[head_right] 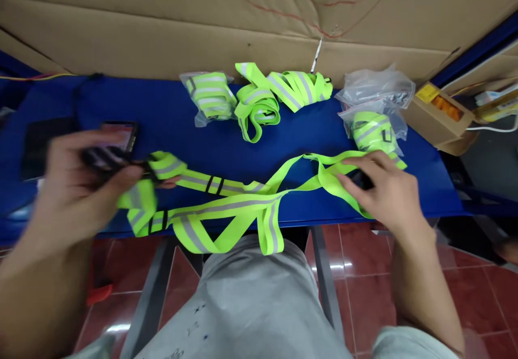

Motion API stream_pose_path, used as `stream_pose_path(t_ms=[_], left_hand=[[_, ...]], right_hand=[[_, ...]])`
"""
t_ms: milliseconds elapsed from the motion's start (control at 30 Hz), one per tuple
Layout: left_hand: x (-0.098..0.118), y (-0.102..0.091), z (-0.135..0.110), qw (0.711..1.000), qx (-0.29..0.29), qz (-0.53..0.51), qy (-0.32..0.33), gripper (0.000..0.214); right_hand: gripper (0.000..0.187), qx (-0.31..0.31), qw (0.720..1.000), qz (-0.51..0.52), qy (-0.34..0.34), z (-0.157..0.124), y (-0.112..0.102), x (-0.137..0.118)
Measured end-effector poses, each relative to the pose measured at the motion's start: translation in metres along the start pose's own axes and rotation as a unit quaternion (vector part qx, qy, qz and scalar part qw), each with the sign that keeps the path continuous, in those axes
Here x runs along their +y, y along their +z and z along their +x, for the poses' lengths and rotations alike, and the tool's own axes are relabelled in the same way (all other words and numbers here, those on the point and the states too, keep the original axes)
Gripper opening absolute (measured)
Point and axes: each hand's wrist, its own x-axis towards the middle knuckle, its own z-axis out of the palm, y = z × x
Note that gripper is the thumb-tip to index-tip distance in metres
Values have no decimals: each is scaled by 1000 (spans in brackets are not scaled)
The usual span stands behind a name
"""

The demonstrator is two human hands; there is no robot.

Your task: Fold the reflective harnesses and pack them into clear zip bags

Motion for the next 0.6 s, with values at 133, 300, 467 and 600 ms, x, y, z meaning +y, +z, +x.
stream_pose_path(t_ms=[133, 300, 467, 600], left_hand=[[28, 37, 15, 988, -73, -125, -57, 49], [39, 52, 18, 949, -162, -229, -143, 46], [32, 76, 0, 924, -373, 71, -42, 39], [26, 79, -2, 901, -386, 198, -20, 33]], right_hand=[[49, -87, 982, -122, -115, 36, 14, -48], [39, -180, 956, -136, -186, 69, 38, -54], [37, -113, 968, -131, -183, 70, 46, -48], [36, -6, 985, -129, -112, 63, 44, -32]])
